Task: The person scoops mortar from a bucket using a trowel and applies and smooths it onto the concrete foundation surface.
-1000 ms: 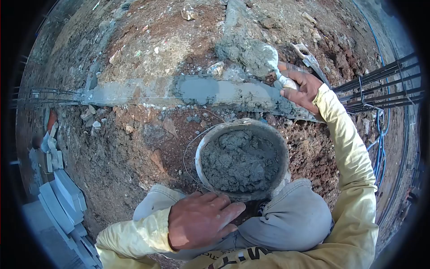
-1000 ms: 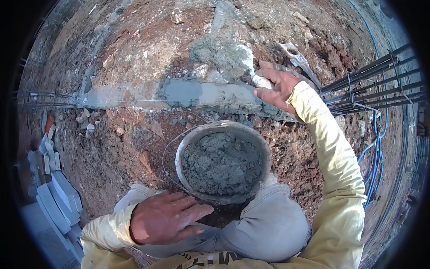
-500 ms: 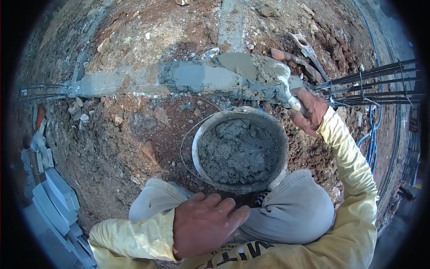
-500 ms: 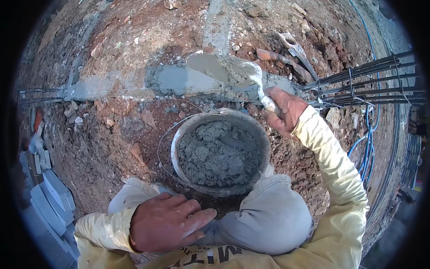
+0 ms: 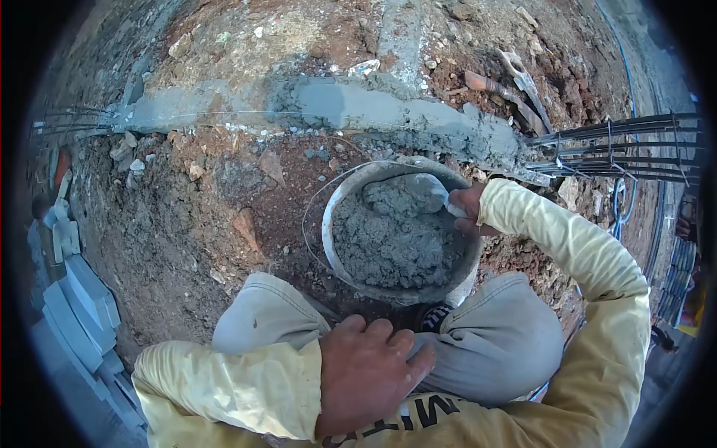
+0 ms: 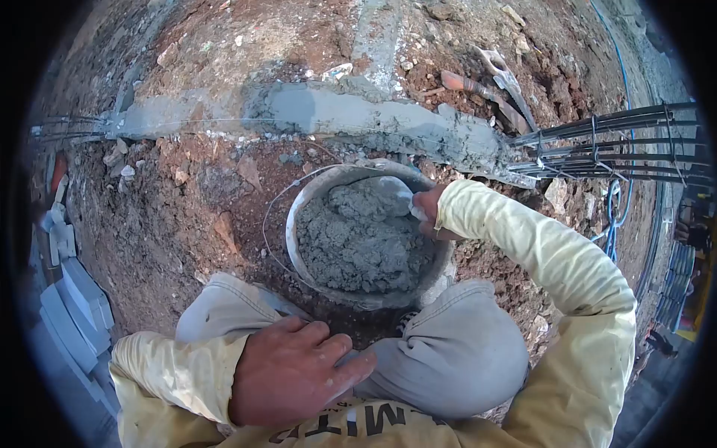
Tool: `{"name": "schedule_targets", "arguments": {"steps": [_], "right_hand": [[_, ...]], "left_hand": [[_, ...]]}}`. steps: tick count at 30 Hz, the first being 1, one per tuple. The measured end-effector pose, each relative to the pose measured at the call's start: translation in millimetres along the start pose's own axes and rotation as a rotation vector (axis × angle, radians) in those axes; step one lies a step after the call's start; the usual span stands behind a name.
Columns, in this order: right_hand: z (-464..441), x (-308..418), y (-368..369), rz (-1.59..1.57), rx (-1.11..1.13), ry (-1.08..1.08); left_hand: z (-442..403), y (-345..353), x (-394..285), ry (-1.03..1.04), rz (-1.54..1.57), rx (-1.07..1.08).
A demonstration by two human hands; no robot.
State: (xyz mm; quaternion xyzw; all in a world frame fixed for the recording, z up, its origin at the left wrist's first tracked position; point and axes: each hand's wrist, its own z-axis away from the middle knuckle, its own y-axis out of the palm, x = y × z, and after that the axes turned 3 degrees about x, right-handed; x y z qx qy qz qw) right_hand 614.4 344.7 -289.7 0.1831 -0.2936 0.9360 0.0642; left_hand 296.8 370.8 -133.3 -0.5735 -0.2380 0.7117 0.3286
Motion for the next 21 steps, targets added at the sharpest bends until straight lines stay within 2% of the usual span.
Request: {"name": "schedule_targets", "arguments": {"steps": [3,6,7,9,15,20,21], "right_hand": [[15.4,0.8,-10.4,-0.109,0.059,-0.121],[0.2,26.6,-13.2,-0.114,0.031,-0.030],[-4.5,22.7,-9.8,-0.119,-0.052,-0.121],[-0.9,13.0,-7.9,-0.338,0.112,-0.045],[42.5,-0.7,-12.8,-0.873,0.230,0.038],[75.9,6.9,-47.0,-1.041,-0.029,-0.046],[80.0,10.5,-59.0,-1.018,-0.094,0.028]], "left_hand": [[4.7,5.5,-8.2,-0.083,-0.010,-0.031],[-5.0,-1.9,1.6,0.029,0.025,0.043],[-8.5,-1.1,3.8,0.033,-0.005,0.035],[-12.9,3.7,6.4,0.019,-0.043,0.015],[-7.6,0.1,3.3,0.019,0.003,0.043],[-10.3,-0.7,13.1,0.013,-0.031,0.115],[-10.8,-1.7,13.8,0.021,-0.038,0.133]]}}
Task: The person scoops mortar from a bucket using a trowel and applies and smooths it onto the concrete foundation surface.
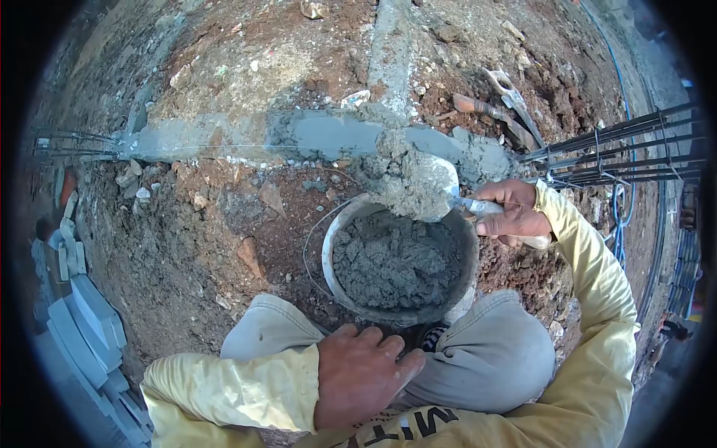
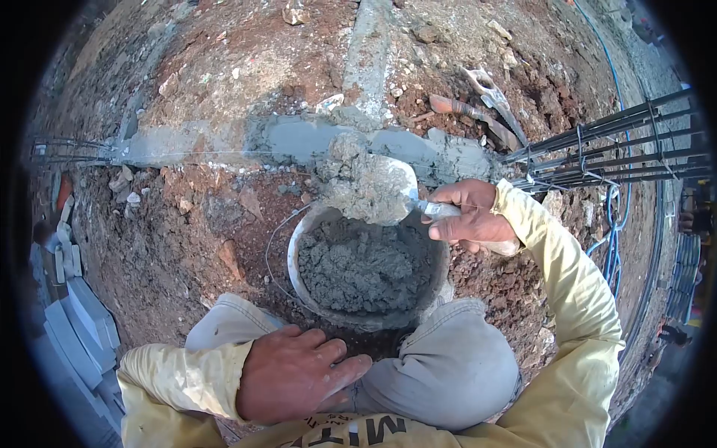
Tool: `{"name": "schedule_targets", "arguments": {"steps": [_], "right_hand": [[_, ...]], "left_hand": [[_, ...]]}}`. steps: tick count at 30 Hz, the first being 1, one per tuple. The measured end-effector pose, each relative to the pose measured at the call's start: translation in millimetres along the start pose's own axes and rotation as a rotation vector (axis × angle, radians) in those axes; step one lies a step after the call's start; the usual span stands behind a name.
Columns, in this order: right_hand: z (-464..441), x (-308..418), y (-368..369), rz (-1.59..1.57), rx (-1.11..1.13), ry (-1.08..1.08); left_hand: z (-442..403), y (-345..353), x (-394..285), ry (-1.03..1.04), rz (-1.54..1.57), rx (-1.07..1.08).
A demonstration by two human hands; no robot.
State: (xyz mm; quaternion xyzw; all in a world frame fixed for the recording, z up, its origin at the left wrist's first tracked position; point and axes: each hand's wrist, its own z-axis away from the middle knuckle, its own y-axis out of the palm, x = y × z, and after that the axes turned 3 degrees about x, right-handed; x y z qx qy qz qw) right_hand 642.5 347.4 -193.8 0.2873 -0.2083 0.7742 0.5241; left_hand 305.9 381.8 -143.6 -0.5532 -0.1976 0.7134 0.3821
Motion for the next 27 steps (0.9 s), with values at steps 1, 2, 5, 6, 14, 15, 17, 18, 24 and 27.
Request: {"name": "schedule_targets", "arguments": {"steps": [1,2,5,6,14,15,17,18,24,27], "right_hand": [[0.4,7.2,-5.3,0.012,-0.041,-0.050],[-0.9,12.4,-10.6,0.025,-0.083,-0.100],[-16.4,31.8,-10.1,0.156,-0.344,-0.150],[-27.5,28.7,-12.9,0.235,-0.352,-0.206],[-179.3,-49.7,-13.8,0.840,-0.794,0.070],[-181.5,-54.2,-18.3,0.815,-0.829,-0.005],[-176.4,-54.6,-29.4,0.761,-0.900,-0.149],[-174.3,-52.2,-38.6,0.627,-0.816,-0.108],[-183.6,-17.4,-83.3,-0.161,-0.322,-0.020],[-197.8,-18.5,-80.6,-0.196,-0.229,0.059]], "left_hand": [[-0.1,0.0,-1.5,-0.011,0.010,-0.001],[0.2,0.6,-4.2,-0.021,0.020,-0.003],[3.4,2.2,-3.5,-0.026,0.034,-0.019],[4.0,2.8,-3.0,-0.026,0.035,-0.027],[10.3,7.8,-5.4,-0.045,0.009,-0.096],[11.9,7.5,-7.3,-0.056,0.009,-0.117],[11.6,-4.2,-4.7,-0.023,0.039,-0.117],[10.8,-8.5,-3.0,-0.003,0.048,-0.118],[3.5,1.3,4.7,0.029,0.034,-0.096],[4.2,-9.3,-2.4,-0.008,0.041,-0.099]]}}
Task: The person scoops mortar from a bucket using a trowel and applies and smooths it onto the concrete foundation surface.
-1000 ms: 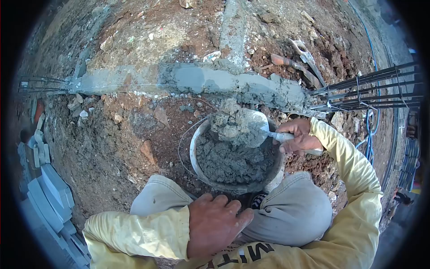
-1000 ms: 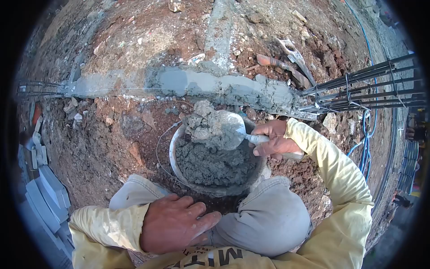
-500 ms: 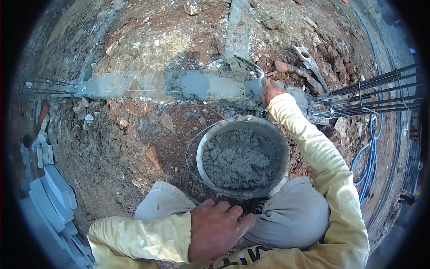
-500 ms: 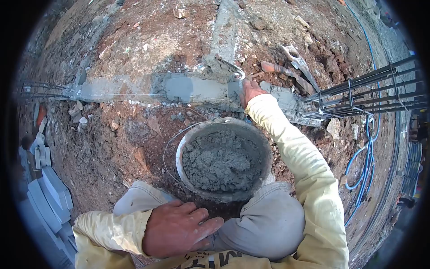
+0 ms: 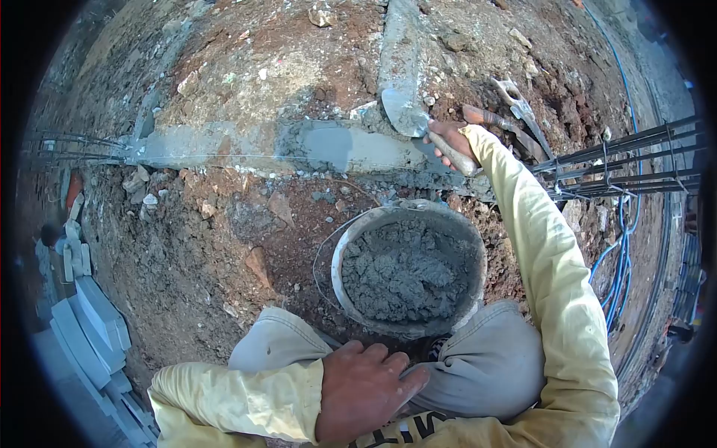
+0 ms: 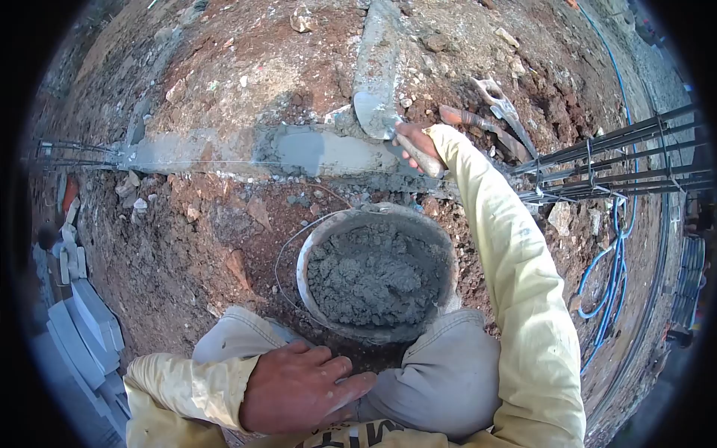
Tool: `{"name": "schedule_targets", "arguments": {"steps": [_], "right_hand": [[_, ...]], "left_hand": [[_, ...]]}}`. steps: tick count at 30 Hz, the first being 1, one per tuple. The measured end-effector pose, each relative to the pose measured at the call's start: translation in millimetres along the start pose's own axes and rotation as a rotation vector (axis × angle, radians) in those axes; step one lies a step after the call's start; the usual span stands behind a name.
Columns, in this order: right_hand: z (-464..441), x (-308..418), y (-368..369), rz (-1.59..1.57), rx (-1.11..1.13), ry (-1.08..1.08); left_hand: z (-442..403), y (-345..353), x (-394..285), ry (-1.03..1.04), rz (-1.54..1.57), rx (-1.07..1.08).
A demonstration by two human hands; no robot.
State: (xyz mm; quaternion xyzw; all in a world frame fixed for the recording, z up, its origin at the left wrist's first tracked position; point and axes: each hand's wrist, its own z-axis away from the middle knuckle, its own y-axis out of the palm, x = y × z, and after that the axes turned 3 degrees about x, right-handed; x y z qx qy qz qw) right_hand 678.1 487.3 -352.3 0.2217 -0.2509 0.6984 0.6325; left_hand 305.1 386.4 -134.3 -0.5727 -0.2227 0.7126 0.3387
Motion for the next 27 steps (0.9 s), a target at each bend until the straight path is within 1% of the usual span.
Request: {"name": "schedule_targets", "arguments": {"steps": [3,4,5,6,10,14,15,17,18,20,21,23,26,27], "right_hand": [[-26.5,-26.2,13.4,0.024,0.024,0.108],[-18.8,-36.2,17.5,-0.059,0.018,0.055],[-6.1,-22.1,23.7,0.012,0.016,0.197],[2.5,-17.5,25.5,0.053,0.031,0.219],[34.8,-12.2,21.5,0.298,0.062,0.186],[55.2,-8.5,3.0,0.555,0.017,0.119],[47.6,-13.6,-5.3,0.699,-0.022,0.068],[67.5,9.1,9.0,0.752,-0.150,0.054],[58.5,7.7,7.3,0.860,-0.236,-0.037],[25.9,8.3,7.8,1.160,-0.437,-0.113],[16.9,9.6,7.8,1.130,-0.468,-0.172],[32.6,32.1,25.3,1.250,-0.591,-0.215],[16.4,43.7,21.4,1.262,-0.718,-0.025],[13.4,39.1,17.5,1.304,-0.680,-0.046]], "left_hand": [[7.0,14.6,4.2,-0.020,-0.022,-0.043],[7.3,15.7,5.3,-0.039,-0.015,-0.041],[7.6,16.1,5.6,-0.055,-0.008,-0.037],[7.8,16.1,5.5,-0.068,-0.001,-0.032],[2.6,11.0,10.7,-0.037,-0.008,0.004],[4.7,9.4,4.9,-0.030,0.004,0.057],[5.6,9.8,3.2,-0.036,0.015,0.063],[4.8,6.9,5.9,-0.017,0.012,0.105],[4.0,5.6,6.9,-0.004,0.006,0.127],[0.7,6.9,6.1,-0.025,-0.004,0.110],[-0.1,7.1,5.6,-0.037,-0.008,0.102],[-1.1,6.1,5.7,-0.035,-0.001,0.109],[-0.7,6.7,6.8,-0.020,0.009,0.101],[0.5,7.4,6.6,-0.018,0.011,0.097]]}}
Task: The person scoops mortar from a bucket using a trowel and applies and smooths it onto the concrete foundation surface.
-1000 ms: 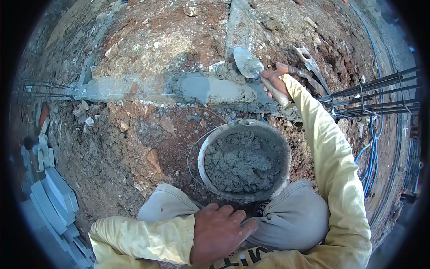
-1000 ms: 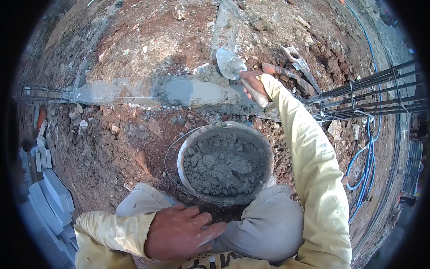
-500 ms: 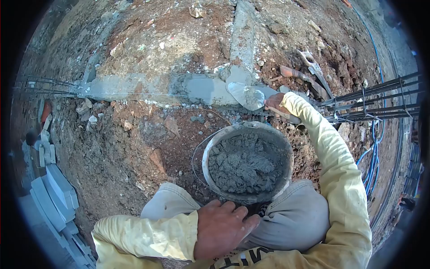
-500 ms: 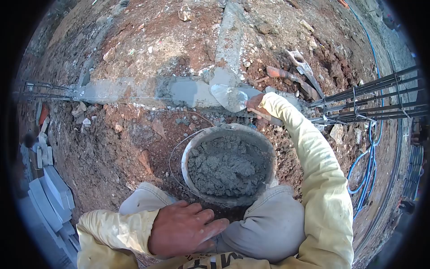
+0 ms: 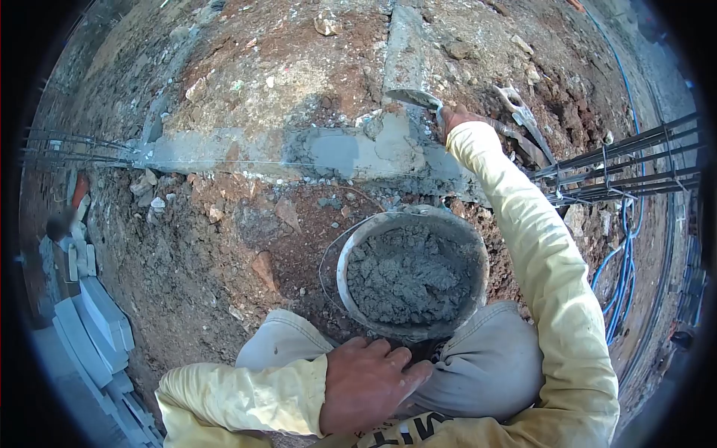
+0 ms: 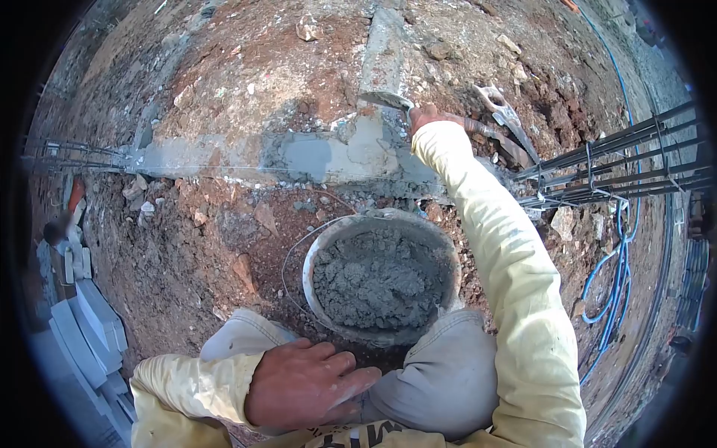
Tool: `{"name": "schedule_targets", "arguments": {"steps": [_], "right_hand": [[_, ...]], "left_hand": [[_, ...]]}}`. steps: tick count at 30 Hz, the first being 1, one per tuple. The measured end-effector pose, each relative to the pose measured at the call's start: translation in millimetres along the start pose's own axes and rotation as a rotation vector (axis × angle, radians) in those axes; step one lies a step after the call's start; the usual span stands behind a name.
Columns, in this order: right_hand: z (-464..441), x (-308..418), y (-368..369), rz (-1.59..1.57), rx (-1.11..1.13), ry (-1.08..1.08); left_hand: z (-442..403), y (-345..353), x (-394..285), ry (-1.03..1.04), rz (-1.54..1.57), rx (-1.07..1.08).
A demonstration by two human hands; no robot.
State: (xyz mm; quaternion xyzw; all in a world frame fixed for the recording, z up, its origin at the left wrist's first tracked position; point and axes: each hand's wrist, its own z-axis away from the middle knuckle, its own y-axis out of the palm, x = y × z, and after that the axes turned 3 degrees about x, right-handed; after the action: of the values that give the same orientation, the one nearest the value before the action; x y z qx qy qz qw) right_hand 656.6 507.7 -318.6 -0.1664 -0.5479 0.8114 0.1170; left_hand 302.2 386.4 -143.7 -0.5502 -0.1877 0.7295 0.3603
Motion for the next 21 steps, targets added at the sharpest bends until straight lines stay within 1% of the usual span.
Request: {"name": "schedule_targets", "arguments": {"steps": [2,3,6,7,10,11,13,14,15,18,19,21], "right_hand": [[-8.2,-19.7,25.3,0.051,0.020,-0.096],[-18.0,-32.9,57.4,-0.044,-0.035,-0.110],[-3.3,-42.9,67.4,-0.048,0.050,-0.194],[-1.8,-47.7,70.4,-0.008,0.079,-0.253],[5.9,-57.1,86.4,0.027,-0.065,-0.364],[10.8,-53.6,74.4,-0.001,0.011,-0.309],[-3.7,-71.7,90.7,0.118,-0.289,-0.380],[6.8,-59.4,66.5,0.176,-0.438,-0.413],[17.5,-55.9,36.5,0.045,-0.061,-0.238],[5.6,-45.6,19.4,-0.043,-0.045,-0.201],[9.5,-32.3,-2.0,-0.060,0.040,-0.189],[1.5,-15.1,-3.6,0.060,0.021,-0.213]], "left_hand": [[2.1,2.2,-2.1,-0.026,0.001,0.005],[2.5,2.6,-2.6,-0.038,0.003,0.006],[1.5,-3.0,-2.3,-0.016,0.019,0.041],[0.8,-3.1,-1.8,-0.008,0.012,0.035],[-4.0,0.1,2.0,0.025,-0.007,0.007],[-5.7,2.5,4.1,0.033,-0.010,-0.004],[-5.6,2.7,4.6,0.036,-0.017,-0.012],[-5.4,2.2,3.9,0.034,-0.020,-0.009],[-5.1,2.0,3.4,0.032,-0.020,-0.008],[-5.4,4.2,0.6,0.009,-0.003,-0.019],[-6.9,3.2,0.5,0.005,0.006,-0.006],[-10.5,-0.8,1.9,-0.007,0.019,0.020]]}}
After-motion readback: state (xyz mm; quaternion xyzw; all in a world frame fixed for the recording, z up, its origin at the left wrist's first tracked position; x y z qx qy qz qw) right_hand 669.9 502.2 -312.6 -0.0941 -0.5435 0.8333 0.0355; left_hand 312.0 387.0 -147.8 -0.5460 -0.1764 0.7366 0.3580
